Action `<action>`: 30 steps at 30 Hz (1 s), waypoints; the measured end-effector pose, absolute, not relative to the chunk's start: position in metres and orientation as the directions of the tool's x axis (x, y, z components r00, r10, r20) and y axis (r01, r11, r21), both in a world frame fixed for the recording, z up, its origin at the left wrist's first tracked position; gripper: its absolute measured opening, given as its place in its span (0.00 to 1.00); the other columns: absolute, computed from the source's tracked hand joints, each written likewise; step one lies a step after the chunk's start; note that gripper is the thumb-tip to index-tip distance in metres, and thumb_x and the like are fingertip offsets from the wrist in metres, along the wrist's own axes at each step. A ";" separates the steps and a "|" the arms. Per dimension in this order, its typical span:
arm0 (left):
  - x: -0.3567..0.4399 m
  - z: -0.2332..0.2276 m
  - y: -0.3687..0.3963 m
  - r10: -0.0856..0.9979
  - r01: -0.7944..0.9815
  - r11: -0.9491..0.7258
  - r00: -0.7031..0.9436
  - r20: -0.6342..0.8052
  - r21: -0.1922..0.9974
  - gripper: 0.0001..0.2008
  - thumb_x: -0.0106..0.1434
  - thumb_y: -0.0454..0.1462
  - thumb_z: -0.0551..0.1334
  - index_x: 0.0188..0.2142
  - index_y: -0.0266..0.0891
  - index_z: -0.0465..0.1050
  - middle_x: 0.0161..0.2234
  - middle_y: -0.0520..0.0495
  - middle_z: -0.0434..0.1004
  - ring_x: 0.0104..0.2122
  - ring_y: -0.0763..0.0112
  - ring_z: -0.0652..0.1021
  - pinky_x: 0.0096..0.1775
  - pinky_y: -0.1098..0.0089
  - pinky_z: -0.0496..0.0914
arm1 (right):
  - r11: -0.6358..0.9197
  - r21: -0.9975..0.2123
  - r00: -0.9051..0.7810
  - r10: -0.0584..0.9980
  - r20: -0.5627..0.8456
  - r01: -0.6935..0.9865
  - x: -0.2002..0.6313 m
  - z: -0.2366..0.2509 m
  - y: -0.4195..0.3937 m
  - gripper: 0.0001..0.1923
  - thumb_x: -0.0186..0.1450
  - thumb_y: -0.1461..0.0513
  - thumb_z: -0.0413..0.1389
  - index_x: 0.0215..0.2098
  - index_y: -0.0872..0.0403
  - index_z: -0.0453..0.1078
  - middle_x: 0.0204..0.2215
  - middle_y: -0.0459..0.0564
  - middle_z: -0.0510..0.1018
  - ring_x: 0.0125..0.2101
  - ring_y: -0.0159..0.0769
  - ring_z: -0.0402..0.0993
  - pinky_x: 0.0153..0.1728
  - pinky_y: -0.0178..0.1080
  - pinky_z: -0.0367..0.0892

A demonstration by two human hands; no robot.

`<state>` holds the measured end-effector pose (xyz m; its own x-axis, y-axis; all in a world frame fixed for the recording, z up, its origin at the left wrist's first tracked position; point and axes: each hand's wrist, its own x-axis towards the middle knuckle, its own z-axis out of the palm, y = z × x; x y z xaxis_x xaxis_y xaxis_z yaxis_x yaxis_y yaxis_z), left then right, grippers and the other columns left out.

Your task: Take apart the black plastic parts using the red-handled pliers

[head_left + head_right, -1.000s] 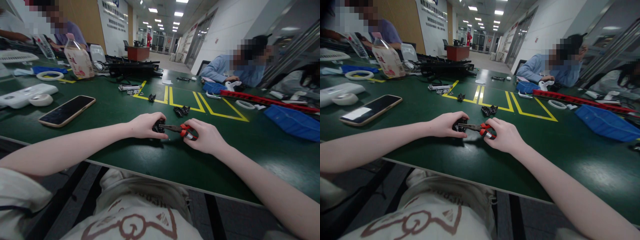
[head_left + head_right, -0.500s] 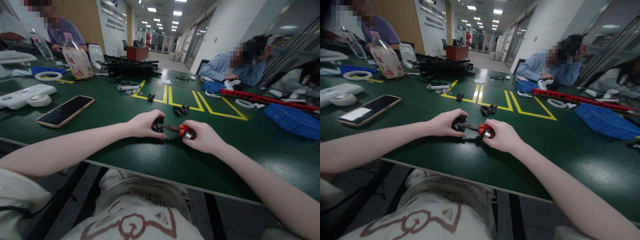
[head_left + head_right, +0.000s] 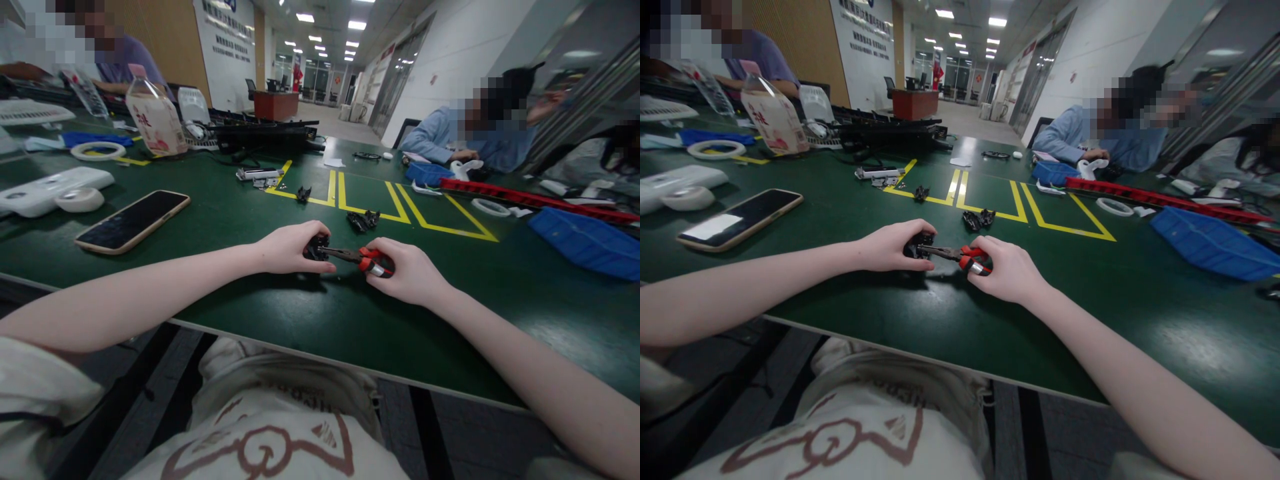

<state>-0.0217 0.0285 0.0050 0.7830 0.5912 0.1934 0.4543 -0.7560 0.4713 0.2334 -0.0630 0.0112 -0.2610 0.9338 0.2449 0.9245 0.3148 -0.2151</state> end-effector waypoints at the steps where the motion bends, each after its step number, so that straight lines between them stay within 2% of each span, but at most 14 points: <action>1: -0.022 0.005 0.028 0.592 0.456 -0.755 0.783 0.192 0.471 0.34 0.58 0.58 0.65 0.55 0.39 0.67 0.55 0.40 0.75 0.49 0.54 0.78 0.44 0.63 0.71 | 0.317 -0.218 -0.261 0.932 0.250 0.923 0.233 0.011 -0.063 0.15 0.55 0.56 0.57 0.40 0.51 0.69 0.36 0.50 0.78 0.34 0.43 0.74 0.33 0.40 0.62; 6: -0.022 0.005 0.029 0.584 0.449 -0.760 0.789 0.191 0.471 0.33 0.58 0.57 0.65 0.54 0.39 0.67 0.53 0.41 0.76 0.49 0.54 0.78 0.45 0.62 0.71 | 0.316 -0.226 -0.253 0.929 0.269 0.922 0.234 0.011 -0.063 0.16 0.55 0.56 0.58 0.41 0.51 0.70 0.37 0.50 0.79 0.34 0.43 0.74 0.33 0.40 0.62; 10: -0.022 0.004 0.029 0.583 0.446 -0.759 0.789 0.192 0.475 0.33 0.58 0.57 0.65 0.54 0.39 0.67 0.53 0.40 0.76 0.48 0.54 0.78 0.44 0.62 0.71 | 0.311 -0.244 -0.249 0.934 0.255 0.918 0.234 0.013 -0.064 0.14 0.55 0.56 0.57 0.39 0.51 0.70 0.34 0.50 0.78 0.32 0.41 0.73 0.32 0.40 0.61; 18: -0.022 0.002 0.031 0.576 0.408 -0.773 0.773 0.266 0.487 0.35 0.55 0.56 0.68 0.55 0.39 0.66 0.54 0.40 0.74 0.51 0.54 0.77 0.48 0.59 0.72 | 0.310 -0.275 -0.253 0.942 0.222 0.910 0.232 0.015 -0.066 0.13 0.55 0.56 0.58 0.38 0.51 0.70 0.32 0.49 0.77 0.31 0.40 0.71 0.32 0.39 0.60; 23: -0.023 0.003 0.030 0.559 0.390 -0.792 0.773 0.300 0.470 0.36 0.54 0.56 0.69 0.56 0.39 0.66 0.54 0.41 0.74 0.51 0.54 0.77 0.47 0.61 0.73 | 0.292 -0.263 -0.248 0.951 0.185 0.920 0.231 0.014 -0.064 0.12 0.55 0.55 0.58 0.37 0.51 0.70 0.32 0.49 0.77 0.30 0.40 0.71 0.31 0.39 0.59; 30: -0.022 0.006 0.027 0.587 0.419 -0.760 0.771 0.247 0.497 0.35 0.55 0.57 0.67 0.55 0.39 0.67 0.55 0.40 0.75 0.51 0.53 0.77 0.47 0.60 0.72 | 0.285 -0.298 -0.211 0.943 0.257 0.911 0.235 0.014 -0.061 0.15 0.54 0.56 0.58 0.39 0.50 0.70 0.35 0.50 0.79 0.34 0.43 0.74 0.34 0.41 0.64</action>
<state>-0.0222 0.0270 0.0056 0.7710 0.5870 0.2471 0.4190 -0.7597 0.4973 0.2352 -0.0612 0.0144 -0.2108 0.9433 0.2566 0.9111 0.2846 -0.2981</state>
